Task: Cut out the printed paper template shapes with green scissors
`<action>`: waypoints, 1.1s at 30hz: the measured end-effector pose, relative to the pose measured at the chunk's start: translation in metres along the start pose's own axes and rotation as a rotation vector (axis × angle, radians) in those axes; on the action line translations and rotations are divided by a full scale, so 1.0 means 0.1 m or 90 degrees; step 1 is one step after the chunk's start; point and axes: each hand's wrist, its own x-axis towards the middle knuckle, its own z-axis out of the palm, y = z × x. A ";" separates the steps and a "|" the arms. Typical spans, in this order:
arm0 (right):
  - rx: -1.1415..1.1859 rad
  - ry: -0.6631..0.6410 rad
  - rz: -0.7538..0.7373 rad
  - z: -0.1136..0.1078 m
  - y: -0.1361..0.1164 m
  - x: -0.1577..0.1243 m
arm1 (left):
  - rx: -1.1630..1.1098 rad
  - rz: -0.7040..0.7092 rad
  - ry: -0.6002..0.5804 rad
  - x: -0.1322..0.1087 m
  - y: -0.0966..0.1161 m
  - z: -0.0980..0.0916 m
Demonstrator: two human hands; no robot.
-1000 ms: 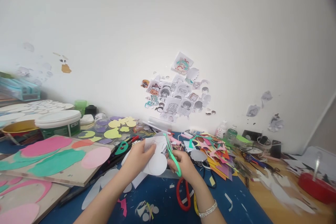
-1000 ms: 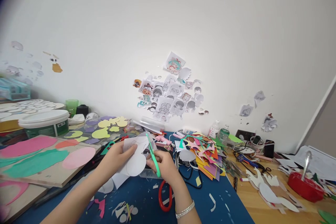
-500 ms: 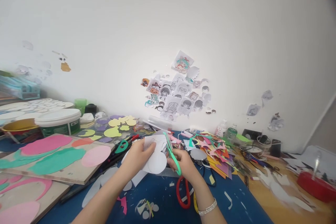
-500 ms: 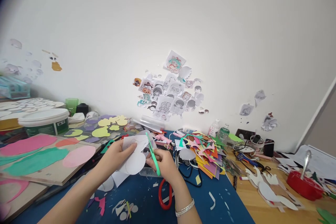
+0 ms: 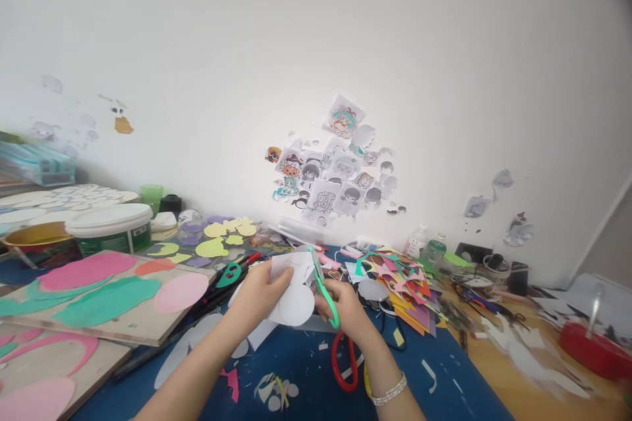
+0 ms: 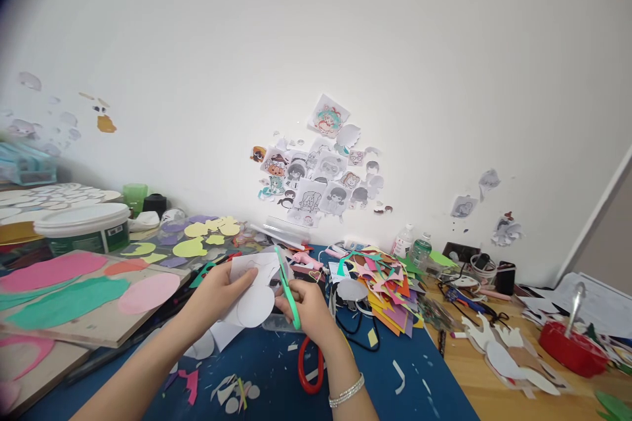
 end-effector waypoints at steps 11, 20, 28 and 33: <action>-0.028 -0.044 0.010 -0.07 -0.09 -0.06 | -0.024 0.042 -0.038 0.01 -0.02 -0.07; -0.035 -0.078 0.021 -0.09 -0.12 -0.09 | -0.005 0.044 -0.051 0.03 -0.02 -0.16; -0.058 -0.139 0.052 -0.14 -0.14 -0.12 | 0.007 0.020 -0.136 0.00 0.02 -0.28; -0.059 -0.140 0.050 -0.12 -0.17 -0.12 | -0.079 -0.058 -0.179 -0.01 -0.03 -0.33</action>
